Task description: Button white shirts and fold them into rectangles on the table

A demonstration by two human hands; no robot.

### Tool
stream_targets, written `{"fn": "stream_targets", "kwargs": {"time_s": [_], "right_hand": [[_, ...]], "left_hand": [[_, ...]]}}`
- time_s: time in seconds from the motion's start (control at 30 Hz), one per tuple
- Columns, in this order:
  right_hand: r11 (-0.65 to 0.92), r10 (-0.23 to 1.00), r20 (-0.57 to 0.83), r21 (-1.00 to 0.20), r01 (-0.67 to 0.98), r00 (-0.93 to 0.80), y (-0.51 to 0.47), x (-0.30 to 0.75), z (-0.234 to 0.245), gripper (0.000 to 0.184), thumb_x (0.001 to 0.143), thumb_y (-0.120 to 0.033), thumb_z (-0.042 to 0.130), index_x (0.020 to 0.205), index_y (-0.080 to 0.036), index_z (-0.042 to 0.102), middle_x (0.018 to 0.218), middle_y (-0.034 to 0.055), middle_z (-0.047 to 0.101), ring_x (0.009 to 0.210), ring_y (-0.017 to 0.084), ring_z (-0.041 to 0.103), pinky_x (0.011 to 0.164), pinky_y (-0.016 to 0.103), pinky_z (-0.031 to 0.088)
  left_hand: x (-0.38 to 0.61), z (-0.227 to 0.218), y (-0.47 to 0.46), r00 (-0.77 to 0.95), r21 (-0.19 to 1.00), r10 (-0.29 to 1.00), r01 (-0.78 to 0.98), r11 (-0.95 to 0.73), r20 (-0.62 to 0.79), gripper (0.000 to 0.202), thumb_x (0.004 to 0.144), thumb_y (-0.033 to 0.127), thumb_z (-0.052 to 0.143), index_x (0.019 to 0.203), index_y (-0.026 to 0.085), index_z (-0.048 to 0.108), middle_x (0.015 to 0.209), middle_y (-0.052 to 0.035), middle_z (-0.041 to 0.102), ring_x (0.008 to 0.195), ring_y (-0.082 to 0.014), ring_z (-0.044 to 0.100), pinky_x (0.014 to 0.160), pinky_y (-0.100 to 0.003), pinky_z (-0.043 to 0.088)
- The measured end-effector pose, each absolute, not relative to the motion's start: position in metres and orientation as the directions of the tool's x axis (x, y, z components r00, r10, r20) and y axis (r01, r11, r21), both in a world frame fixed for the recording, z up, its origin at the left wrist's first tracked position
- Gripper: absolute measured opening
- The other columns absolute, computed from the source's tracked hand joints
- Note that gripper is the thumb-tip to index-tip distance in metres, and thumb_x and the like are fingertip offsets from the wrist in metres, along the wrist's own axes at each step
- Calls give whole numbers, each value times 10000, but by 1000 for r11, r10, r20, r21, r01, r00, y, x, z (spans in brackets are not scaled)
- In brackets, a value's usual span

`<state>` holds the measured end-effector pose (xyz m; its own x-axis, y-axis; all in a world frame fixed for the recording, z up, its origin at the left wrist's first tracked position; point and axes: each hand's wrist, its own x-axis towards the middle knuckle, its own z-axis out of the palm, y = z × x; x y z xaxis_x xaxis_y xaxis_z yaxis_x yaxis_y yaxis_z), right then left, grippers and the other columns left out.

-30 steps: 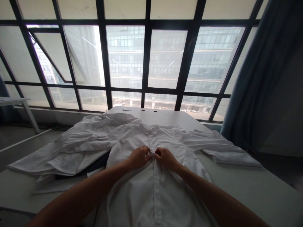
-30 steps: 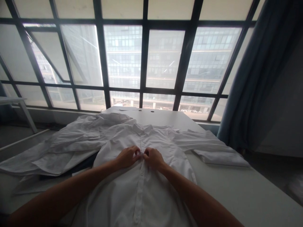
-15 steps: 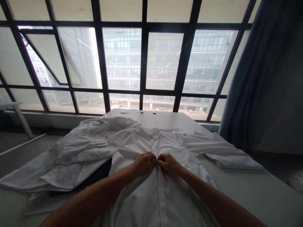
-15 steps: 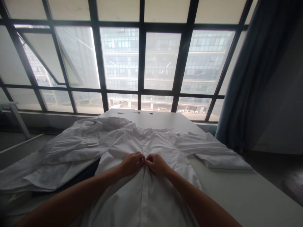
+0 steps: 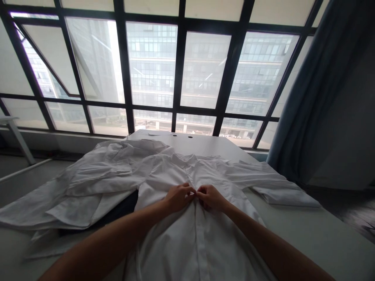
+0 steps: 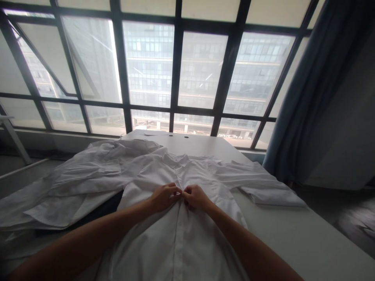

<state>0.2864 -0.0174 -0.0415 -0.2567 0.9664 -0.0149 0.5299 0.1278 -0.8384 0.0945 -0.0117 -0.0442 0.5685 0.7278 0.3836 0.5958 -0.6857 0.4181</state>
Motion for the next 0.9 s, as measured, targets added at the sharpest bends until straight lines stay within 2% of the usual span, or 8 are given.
{"fn": "stream_targets", "kwargs": {"time_s": [0.13, 0.33, 0.5, 0.63, 0.77, 0.9], "right_hand": [[110, 974, -2, -867, 486, -225, -19, 286, -41, 146, 770, -294, 541, 707, -171, 587, 470, -51, 551, 381, 95, 501, 382, 184, 343], [142, 969, 52, -918, 371, -241, -23, 285, -43, 123, 728, -283, 553, 693, -172, 593, 496, -56, 541, 402, 86, 470, 411, 191, 359], [178, 967, 94, -915, 363, -238, -24, 285, -44, 150, 722, -300, 561, 700, -164, 622, 531, -44, 563, 419, 84, 472, 436, 194, 380], [132, 974, 41, -903, 409, -224, -24, 284, -43, 180, 716, -297, 542, 711, -154, 651, 548, -32, 587, 392, 83, 460, 398, 195, 340], [205, 971, 94, -800, 564, -220, -26, 283, -40, 198, 728, -266, 509, 670, -152, 661, 493, -34, 557, 422, 93, 466, 437, 196, 332], [284, 956, 235, -586, 759, -176, -27, 287, -34, 190, 715, -250, 536, 645, -152, 684, 580, 7, 637, 561, 126, 549, 554, 212, 375]], "left_hand": [[96, -43, -14, 541, 411, 751, 629, -660, 379, 207, 900, 315, 576, 1028, 249, 724, 945, -25, 690, 814, -167, 659, 753, -247, 477], [100, -40, -18, 487, 412, 807, 694, -590, 335, 207, 876, 316, 581, 968, 205, 729, 918, -48, 710, 820, -196, 664, 743, -264, 478], [101, -40, -18, 484, 416, 807, 692, -590, 338, 195, 851, 260, 563, 914, 201, 738, 901, -49, 719, 811, -193, 661, 732, -259, 467], [100, -42, -17, 457, 450, 804, 668, -593, 381, 179, 844, 262, 573, 886, 203, 737, 894, -40, 720, 775, -178, 652, 707, -253, 455], [101, -43, -18, 427, 477, 793, 638, -604, 435, 165, 828, 238, 570, 855, 205, 729, 887, -34, 718, 746, -161, 639, 689, -248, 440], [101, -42, -20, 394, 488, 815, 659, -573, 425, 135, 783, 230, 574, 820, 191, 698, 833, -32, 699, 699, -155, 608, 646, -247, 419]]}}
